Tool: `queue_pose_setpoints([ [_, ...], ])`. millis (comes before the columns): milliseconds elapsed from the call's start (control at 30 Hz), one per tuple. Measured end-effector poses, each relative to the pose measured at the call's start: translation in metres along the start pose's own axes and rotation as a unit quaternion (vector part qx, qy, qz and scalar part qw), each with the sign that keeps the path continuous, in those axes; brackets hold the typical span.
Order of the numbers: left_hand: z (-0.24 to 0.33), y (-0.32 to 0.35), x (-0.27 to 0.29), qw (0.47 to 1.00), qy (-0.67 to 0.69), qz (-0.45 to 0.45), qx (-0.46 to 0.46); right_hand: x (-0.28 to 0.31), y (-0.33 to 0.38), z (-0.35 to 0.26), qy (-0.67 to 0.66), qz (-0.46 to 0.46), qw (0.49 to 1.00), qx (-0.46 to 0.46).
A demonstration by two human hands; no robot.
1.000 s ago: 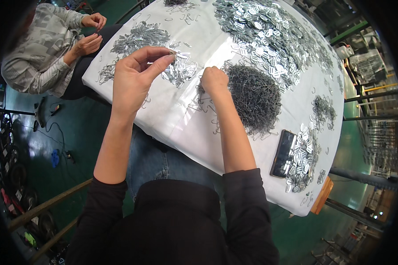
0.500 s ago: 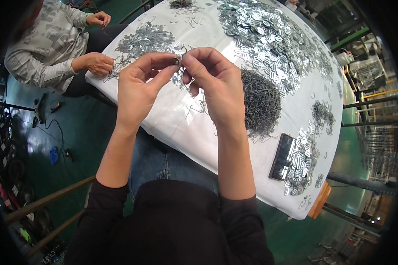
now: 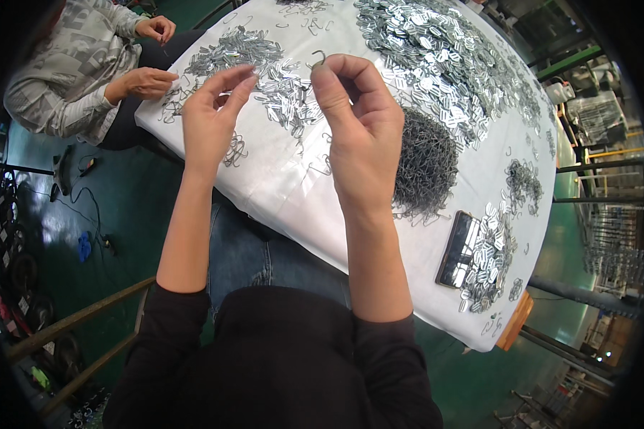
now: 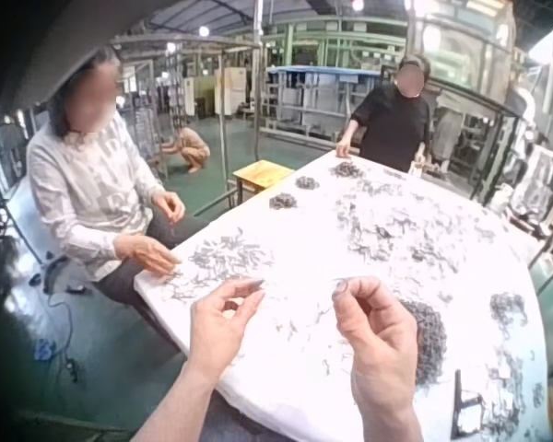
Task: The person pours metal hooks and fasteners from a black plastic bin onto a white table, then repeatedly picks up individual hooks and fasteners to join them by hand. The person continues assembling the small metal parts one at a time while seated at the table.
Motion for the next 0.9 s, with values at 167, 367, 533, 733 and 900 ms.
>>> queue_pose_setpoints([
  [167, -0.092, 0.002, 0.010, 0.963, -0.214, -0.101, 0.129, 0.010, 0.001, -0.005, 0.010, 0.022, 0.999, 0.029],
  [367, -0.136, 0.004, -0.008, 0.950, -0.280, -0.135, 0.043, 0.020, -0.001, -0.002, 0.024, 0.037, 0.999, 0.020],
  [533, -0.145, -0.001, -0.027, 0.920, -0.371, -0.101, 0.073, 0.021, 0.001, 0.000, 0.026, 0.033, 0.999, 0.015],
  [733, -0.139, -0.013, -0.031, 0.921, -0.316, -0.147, 0.172, 0.017, 0.004, -0.001, 0.018, 0.016, 1.000, -0.001],
  [900, -0.078, -0.027, -0.033, 0.950, 0.104, -0.081, 0.283, 0.015, 0.004, 0.000, 0.060, 0.004, 0.998, -0.016],
])
Point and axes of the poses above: each hand's wrist, its own y-axis away from the middle knuckle, its own x-axis out of the back of the hand, z = x × y, the point moved 2 cm from there along -y, towards the middle knuckle, and after that the axes turned 15 degrees about y, right-handed, at the moved point
